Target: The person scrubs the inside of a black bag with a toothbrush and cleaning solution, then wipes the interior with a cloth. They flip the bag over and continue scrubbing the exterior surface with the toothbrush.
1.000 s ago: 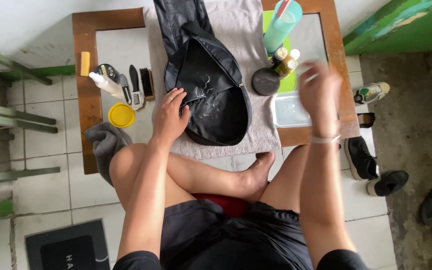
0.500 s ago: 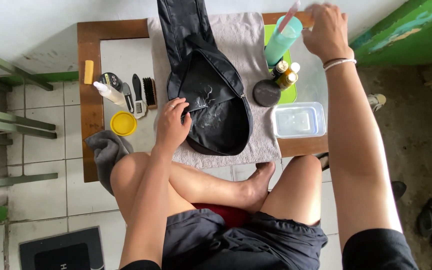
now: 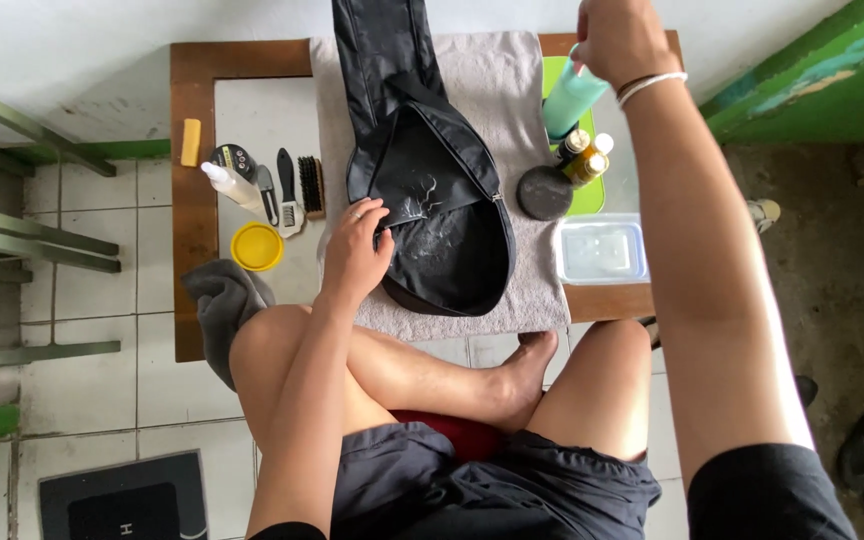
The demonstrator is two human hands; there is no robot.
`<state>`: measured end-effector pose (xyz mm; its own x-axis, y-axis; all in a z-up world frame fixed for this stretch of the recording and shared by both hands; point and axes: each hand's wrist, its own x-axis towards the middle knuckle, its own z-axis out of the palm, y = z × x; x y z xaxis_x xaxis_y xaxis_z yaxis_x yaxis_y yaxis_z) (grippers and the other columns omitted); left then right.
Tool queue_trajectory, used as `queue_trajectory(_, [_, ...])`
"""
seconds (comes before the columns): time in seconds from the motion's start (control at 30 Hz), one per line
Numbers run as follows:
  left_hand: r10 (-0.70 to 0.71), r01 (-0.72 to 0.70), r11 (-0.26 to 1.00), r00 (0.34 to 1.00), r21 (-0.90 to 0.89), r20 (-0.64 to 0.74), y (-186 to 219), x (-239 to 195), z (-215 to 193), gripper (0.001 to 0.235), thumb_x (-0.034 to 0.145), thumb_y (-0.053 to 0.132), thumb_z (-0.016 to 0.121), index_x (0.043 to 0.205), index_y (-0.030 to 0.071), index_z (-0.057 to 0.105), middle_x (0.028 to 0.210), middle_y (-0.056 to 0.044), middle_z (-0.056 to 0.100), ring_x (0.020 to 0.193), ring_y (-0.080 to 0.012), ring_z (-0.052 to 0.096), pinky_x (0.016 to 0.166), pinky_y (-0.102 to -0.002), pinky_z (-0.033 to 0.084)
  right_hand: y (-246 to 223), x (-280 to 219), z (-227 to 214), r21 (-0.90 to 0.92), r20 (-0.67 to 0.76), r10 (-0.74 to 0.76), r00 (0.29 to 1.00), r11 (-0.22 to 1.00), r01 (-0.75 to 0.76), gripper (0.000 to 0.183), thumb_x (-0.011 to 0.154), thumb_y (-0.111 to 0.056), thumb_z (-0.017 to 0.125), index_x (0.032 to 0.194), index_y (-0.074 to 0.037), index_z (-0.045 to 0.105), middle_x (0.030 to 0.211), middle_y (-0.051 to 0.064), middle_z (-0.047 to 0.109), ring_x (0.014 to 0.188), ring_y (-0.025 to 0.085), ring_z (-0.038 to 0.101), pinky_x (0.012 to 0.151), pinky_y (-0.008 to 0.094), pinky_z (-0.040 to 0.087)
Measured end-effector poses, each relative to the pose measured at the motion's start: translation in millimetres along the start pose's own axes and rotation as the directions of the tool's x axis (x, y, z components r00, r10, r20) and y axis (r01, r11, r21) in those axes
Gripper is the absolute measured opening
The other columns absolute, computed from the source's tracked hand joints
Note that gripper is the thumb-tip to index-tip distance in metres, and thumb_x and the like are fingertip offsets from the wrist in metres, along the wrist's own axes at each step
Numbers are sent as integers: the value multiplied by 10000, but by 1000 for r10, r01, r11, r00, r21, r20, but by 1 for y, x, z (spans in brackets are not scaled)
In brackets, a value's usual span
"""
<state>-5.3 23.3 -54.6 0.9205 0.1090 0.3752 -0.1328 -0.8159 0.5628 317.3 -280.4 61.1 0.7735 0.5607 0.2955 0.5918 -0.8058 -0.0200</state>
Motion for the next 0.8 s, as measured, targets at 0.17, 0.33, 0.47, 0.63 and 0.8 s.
queue_trajectory(0.17, [-34, 35, 999, 994, -14, 107, 0, 2, -6, 283, 923, 99, 645, 1185, 2, 693, 1267, -161, 660, 1292, -330, 583, 1056, -413, 503, 5, -5, -23, -157, 151, 31, 988, 988, -7, 153, 858, -167, 863, 969, -76, 811, 866, 139, 771, 641, 281, 727, 584, 400, 614])
queue_trajectory(0.33, [-53, 54, 999, 991, -3, 125, -4, 2, -1, 299, 916, 125, 645, 1192, 19, 688, 1284, -140, 652, 1312, -311, 570, 1063, -404, 500, -2, -19, -56, -454, 278, 56, 959, 887, 80, 114, 907, -215, 791, 934, -110, 823, 848, 84, 792, 636, 229, 732, 601, 351, 616])
queue_trajectory(0.47, [-46, 48, 999, 988, -8, 145, -2, 0, -5, 311, 914, 129, 639, 1197, 10, 686, 1296, -148, 648, 1316, -317, 567, 1064, -406, 504, -8, -31, -77, -686, 382, 118, 916, 701, 195, 178, 955, -265, 721, 899, -141, 837, 830, 31, 813, 631, 178, 738, 618, 302, 618])
queue_trajectory(0.63, [-18, 19, 1000, 999, -14, 37, -1, -3, 4, 316, 868, 69, 656, 1176, 1, 653, 1309, -96, 643, 1261, -286, 589, 1016, -383, 507, 5, -49, -84, -759, 445, 232, 865, 610, 227, 246, 974, -318, 685, 922, -137, 843, 854, 47, 833, 670, 178, 772, 592, 303, 637])
queue_trajectory(0.8, [-3, 3, 1000, 1000, -31, 31, -3, -5, 5, 332, 866, 63, 647, 1188, -16, 651, 1318, -113, 643, 1275, -301, 580, 1038, -385, 492, -16, -76, -114, -496, 569, 408, 714, 863, -98, 224, 905, -92, 709, 1092, -37, 819, 889, 166, 825, 716, 289, 748, 606, 404, 604])
